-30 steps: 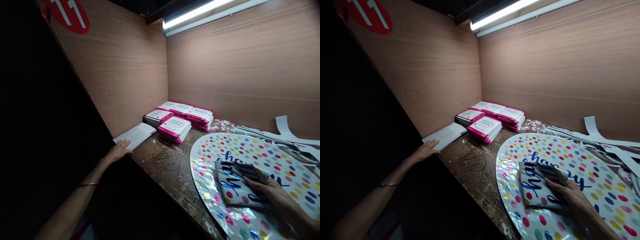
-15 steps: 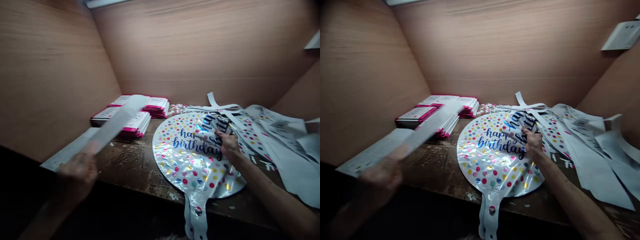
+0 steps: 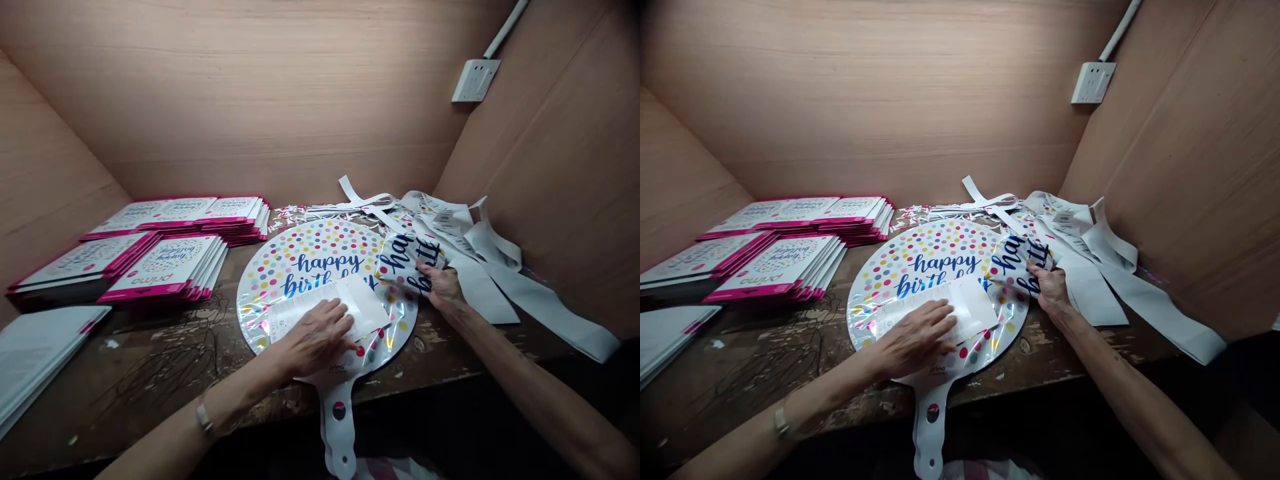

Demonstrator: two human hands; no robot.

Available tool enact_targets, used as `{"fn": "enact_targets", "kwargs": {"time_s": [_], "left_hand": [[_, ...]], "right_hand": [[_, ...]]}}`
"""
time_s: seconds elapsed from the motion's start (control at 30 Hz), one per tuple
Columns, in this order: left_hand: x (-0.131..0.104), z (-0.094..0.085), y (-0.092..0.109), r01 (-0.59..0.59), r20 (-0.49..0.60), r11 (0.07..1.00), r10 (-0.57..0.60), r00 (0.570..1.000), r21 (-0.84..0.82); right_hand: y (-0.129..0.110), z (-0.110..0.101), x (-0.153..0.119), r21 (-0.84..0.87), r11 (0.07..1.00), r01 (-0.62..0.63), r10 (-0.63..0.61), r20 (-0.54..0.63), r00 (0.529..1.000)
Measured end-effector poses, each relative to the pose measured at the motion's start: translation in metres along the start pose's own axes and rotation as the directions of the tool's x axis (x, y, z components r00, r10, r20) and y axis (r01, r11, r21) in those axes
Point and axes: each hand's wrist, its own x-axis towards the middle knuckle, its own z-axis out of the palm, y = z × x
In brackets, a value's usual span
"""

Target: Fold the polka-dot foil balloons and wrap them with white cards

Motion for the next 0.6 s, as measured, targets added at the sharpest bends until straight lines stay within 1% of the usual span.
{"fn": "enact_targets", "kwargs": {"time_s": [0.07, 0.1, 0.17, 0.23, 0.3, 0.47, 0.6], "left_hand": [[0.026, 0.016, -0.005, -0.106, -0.038, 0.994, 0.104, 0.994, -0.041], [0.036, 0.026, -0.006, -0.132, -0.049, 0.99, 0.13, 0.99, -0.047], [0.049, 0.044, -0.009, -0.139, -0.072, 0.99, 0.136, 0.988, -0.028], [0.053, 0.053, -0.009, -0.121, -0.085, 0.993, 0.121, 0.989, 0.001], [0.053, 0.054, -0.009, -0.109, -0.086, 0.994, 0.11, 0.99, 0.014], [0.053, 0.046, -0.007, -0.092, -0.097, 0.996, 0.091, 0.991, -0.01], [0.053, 0.047, -0.007, -0.089, -0.107, 0.996, 0.087, 0.991, -0.021]], "right_hand": [[0.005, -0.004, -0.006, -0.054, 0.999, 0.005, -0.004, 0.011, 1.0], [0.007, -0.006, -0.009, -0.08, 0.997, 0.013, -0.012, 0.016, 1.0], [0.009, -0.009, -0.014, -0.111, 0.993, 0.027, -0.022, 0.049, 0.999], [0.01, -0.012, -0.018, -0.117, 0.993, 0.022, -0.008, 0.123, 0.992], [0.01, -0.013, -0.02, -0.119, 0.993, 0.005, 0.017, 0.183, 0.983], [0.011, -0.009, -0.02, -0.116, 0.993, -0.016, 0.046, 0.258, 0.965], [0.009, -0.002, -0.02, -0.186, 0.982, -0.026, 0.085, 0.322, 0.943]]}}
